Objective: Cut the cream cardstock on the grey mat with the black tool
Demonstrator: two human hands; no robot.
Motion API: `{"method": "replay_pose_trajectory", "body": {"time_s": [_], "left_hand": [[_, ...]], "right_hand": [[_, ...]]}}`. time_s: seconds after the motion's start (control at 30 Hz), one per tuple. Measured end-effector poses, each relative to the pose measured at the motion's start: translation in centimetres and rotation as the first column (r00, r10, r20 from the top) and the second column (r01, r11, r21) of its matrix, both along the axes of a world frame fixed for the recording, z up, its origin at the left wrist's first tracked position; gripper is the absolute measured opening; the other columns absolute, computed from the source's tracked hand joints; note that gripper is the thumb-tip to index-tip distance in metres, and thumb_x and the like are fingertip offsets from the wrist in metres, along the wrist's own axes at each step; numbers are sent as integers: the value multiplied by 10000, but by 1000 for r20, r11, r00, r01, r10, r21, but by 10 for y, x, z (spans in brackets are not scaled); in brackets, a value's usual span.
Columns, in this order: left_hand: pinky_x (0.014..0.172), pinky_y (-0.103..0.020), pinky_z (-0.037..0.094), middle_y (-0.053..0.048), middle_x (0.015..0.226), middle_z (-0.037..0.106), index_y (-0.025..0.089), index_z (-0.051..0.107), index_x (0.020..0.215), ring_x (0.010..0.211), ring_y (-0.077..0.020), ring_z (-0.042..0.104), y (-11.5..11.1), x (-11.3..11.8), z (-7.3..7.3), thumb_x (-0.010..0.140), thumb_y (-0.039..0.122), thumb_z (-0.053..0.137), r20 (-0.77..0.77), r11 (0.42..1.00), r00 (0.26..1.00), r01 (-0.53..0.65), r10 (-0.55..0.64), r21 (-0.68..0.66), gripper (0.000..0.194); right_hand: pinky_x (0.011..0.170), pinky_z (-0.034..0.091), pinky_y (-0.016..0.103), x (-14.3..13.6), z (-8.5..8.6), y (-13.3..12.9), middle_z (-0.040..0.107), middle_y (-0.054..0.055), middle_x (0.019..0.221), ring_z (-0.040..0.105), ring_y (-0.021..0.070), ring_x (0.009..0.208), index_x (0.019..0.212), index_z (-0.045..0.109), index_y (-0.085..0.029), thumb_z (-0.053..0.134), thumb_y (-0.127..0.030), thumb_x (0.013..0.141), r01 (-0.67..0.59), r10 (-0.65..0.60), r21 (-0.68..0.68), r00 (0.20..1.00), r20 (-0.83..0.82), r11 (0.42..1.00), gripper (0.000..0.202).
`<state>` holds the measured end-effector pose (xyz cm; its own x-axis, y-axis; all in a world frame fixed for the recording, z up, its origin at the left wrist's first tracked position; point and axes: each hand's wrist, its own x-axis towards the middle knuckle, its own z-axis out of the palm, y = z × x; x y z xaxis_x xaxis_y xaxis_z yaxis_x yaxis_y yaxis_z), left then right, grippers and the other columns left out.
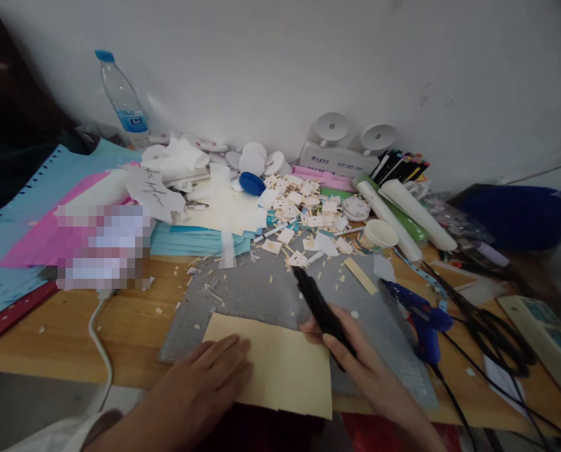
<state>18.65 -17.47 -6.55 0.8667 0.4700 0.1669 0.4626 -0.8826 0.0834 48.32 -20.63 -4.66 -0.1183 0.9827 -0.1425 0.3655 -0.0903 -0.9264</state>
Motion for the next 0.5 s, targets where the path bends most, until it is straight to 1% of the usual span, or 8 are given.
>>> {"method": "replay_pose_trajectory", "body": {"time_s": [0.07,0.1,0.2,0.27,0.33,0.4,0.47,0.5], "left_hand": [[975,-328,435,-60,1291,616,219,608,1177,1194,-229,540,0,0,2,903,87,451,-6,1000,1000,8,-8,7,343],[965,-325,442,-62,1293,614,221,610,1178,1190,-229,542,0,0,3,908,100,452,-16,1000,1000,12,-12,3,336],[966,-339,447,-65,1326,589,229,591,1217,1207,-238,532,-2,-1,2,904,104,452,-40,1000,999,7,-7,2,365],[976,-358,446,-73,1346,573,224,567,1252,1223,-248,521,-3,-1,2,886,85,457,-57,1000,998,8,-8,5,407],[980,-369,448,-87,1357,563,207,554,1266,1227,-253,519,-3,-1,3,864,70,463,-77,1000,997,15,-15,-11,434],[989,-367,446,-94,1367,554,195,549,1269,1221,-249,524,-2,0,5,856,72,468,-86,999,996,24,-27,-37,438],[1003,-364,438,-88,1369,553,197,548,1267,1222,-245,525,1,2,6,868,77,464,-66,999,997,27,-29,-41,425],[1010,-364,433,-84,1369,554,199,548,1268,1227,-245,523,3,4,7,876,81,461,-54,999,998,27,-29,-39,418]], "right_hand": [[1027,444,372,-8,-6,13,593,63,1270,577,191,1154,1343,413,-271,387,-372,994,-55,54,-39,998,-41,998,364],[1033,440,385,-10,-8,19,578,72,1297,568,198,1171,1347,406,-263,389,-376,992,-46,46,-20,999,-24,999,373],[1061,407,422,-7,-7,35,540,86,1348,518,225,1233,1349,403,-261,428,-388,975,72,-88,139,990,110,988,396],[1062,406,417,0,-1,39,535,70,1354,512,227,1239,1336,419,-287,449,-382,968,136,-167,226,978,127,965,382],[983,477,373,8,7,38,558,52,1318,578,209,1146,1319,435,-316,453,-365,969,169,-194,250,978,78,953,353],[822,544,311,16,14,31,602,42,1214,644,178,950,1283,462,-322,466,-350,967,192,-211,245,976,55,950,318],[642,540,260,23,19,23,626,32,1086,631,139,735,1263,480,-314,477,-344,964,194,-214,230,975,64,954,301],[584,522,246,25,19,19,627,28,1036,607,126,668,1272,479,-310,477,-343,964,196,-216,223,974,72,955,310]]}}
